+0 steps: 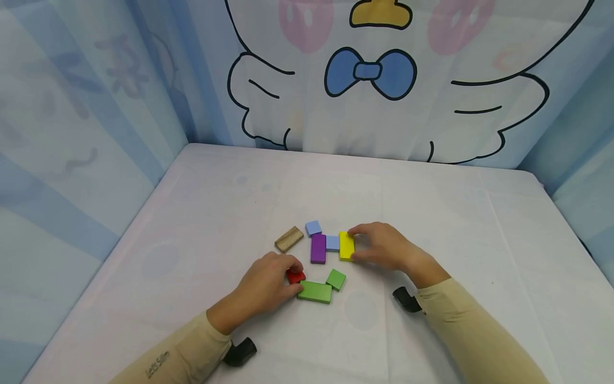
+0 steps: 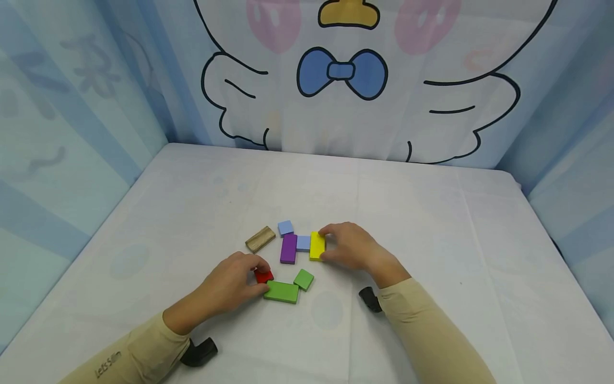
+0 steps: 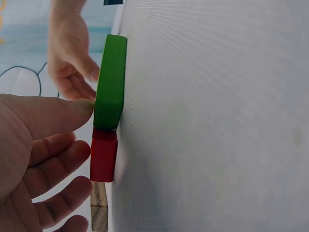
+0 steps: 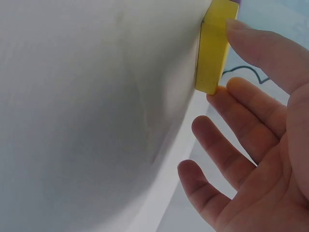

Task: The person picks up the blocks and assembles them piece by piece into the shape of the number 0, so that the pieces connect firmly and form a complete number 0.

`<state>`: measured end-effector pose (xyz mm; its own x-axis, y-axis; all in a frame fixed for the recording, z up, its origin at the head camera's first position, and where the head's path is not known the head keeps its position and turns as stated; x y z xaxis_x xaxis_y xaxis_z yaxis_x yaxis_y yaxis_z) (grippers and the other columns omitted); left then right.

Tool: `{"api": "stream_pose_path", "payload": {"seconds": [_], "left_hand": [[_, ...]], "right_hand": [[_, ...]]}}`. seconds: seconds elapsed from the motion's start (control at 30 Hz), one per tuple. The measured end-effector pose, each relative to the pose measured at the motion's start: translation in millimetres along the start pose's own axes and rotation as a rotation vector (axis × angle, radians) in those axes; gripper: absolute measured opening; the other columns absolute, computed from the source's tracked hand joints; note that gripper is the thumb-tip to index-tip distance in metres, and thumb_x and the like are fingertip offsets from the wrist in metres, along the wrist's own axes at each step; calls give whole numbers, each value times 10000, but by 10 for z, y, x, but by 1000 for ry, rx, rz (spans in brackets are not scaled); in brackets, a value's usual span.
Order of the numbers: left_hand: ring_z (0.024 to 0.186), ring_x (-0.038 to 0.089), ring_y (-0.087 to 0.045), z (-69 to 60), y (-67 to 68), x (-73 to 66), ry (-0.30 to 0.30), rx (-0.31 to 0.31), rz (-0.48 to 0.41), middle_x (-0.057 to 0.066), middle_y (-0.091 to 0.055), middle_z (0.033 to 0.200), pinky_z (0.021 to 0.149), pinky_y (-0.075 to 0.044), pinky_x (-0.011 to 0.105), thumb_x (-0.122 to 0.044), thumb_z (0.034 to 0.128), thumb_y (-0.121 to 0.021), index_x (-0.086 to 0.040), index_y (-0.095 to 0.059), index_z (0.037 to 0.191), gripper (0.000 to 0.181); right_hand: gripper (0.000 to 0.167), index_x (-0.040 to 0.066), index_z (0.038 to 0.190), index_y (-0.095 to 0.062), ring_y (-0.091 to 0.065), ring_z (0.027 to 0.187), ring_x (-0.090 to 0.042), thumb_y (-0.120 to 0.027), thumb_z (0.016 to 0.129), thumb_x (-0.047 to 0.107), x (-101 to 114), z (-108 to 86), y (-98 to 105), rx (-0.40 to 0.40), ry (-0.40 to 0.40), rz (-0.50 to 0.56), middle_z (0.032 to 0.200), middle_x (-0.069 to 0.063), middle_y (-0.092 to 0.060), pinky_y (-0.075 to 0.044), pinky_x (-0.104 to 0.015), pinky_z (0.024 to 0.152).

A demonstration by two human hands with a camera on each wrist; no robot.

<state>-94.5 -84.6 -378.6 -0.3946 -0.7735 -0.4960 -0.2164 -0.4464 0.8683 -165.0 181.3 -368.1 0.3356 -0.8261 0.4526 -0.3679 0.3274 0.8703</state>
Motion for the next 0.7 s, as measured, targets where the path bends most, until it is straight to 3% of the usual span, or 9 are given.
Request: {"api": "stream_pose_path", "payload": {"seconds": [0.7], "left_hand": [[856, 178, -546, -4, 2, -15, 13, 6, 10, -31, -635, 891, 734, -479, 334, -196, 826, -837, -104, -708, 1030, 259]], "right_hand": [[501, 43, 1301, -638, -556, 1222, -358, -756, 878, 285, 189, 97, -96, -4, 62, -36, 1294, -129, -639, -391, -521, 1055]]}}
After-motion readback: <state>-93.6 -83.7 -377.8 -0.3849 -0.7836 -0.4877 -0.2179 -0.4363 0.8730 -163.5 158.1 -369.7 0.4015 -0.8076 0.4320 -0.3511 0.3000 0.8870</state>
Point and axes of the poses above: each hand's wrist, its own z-axis towards the middle knuckle, its own y-axis out of the back of the hand, x = y × z, the point moved 1 cm from there along z, towards the middle knuckle
